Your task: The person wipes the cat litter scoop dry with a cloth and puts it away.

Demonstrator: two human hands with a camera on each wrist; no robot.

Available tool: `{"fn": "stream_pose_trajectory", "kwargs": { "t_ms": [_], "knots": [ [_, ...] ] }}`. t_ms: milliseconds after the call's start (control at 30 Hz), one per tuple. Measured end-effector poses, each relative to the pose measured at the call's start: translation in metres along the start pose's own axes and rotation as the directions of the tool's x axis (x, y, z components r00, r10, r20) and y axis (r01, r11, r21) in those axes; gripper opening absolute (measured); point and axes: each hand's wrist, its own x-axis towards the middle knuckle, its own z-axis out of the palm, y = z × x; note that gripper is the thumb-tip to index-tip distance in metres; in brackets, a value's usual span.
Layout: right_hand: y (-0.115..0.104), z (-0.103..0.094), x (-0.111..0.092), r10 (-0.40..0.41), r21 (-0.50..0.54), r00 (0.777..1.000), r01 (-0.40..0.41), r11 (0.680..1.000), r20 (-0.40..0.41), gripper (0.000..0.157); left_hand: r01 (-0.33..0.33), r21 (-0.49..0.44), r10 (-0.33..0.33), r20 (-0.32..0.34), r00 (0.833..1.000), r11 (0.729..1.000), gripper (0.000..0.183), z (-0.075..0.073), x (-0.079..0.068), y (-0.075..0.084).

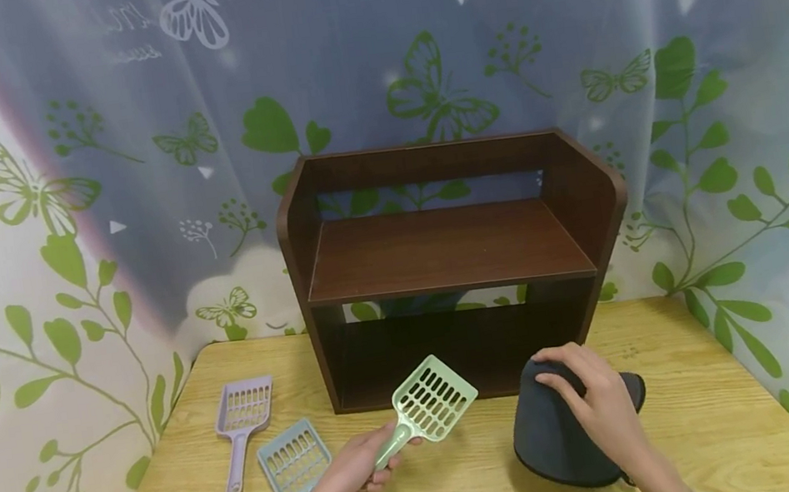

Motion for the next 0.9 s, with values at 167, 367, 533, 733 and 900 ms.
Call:
{"fn": "stream_pose_trajectory", "kwargs": {
  "t_ms": [167,367,533,733,900],
  "knots": [
    [-0.004,0.002,0.023,-0.156,-0.09,0.988,0.153,0.984,-0.021,0.032,-0.015,0.001,0.015,0.027,1.0,1.0,0.052,0.009,0.002,0.008],
    [-0.019,0.015,0.043,-0.294,-0.198,0.956,0.292,0.936,0.016,0.025,-0.035,0.007,0.034,0.069,0.997,0.999,0.051,0.022,0.006,0.014],
    [-0.035,0.034,0.049,-0.358,-0.23,0.932,0.361,0.904,0.058,0.024,-0.03,0.006,0.03,0.061,0.998,1.0,0.048,0.03,0.011,0.017],
    [-0.049,0.062,0.044,-0.351,-0.192,0.935,0.354,0.915,0.051,0.028,0.003,-0.057,0.0,0.057,0.998,0.998,0.045,0.033,0.015,0.024],
    [-0.05,0.079,0.033,-0.283,-0.143,0.957,0.288,0.947,0.059,0.039,-0.008,-0.084,0.013,0.061,0.998,0.996,0.046,0.035,0.016,0.029]
  ]
}}
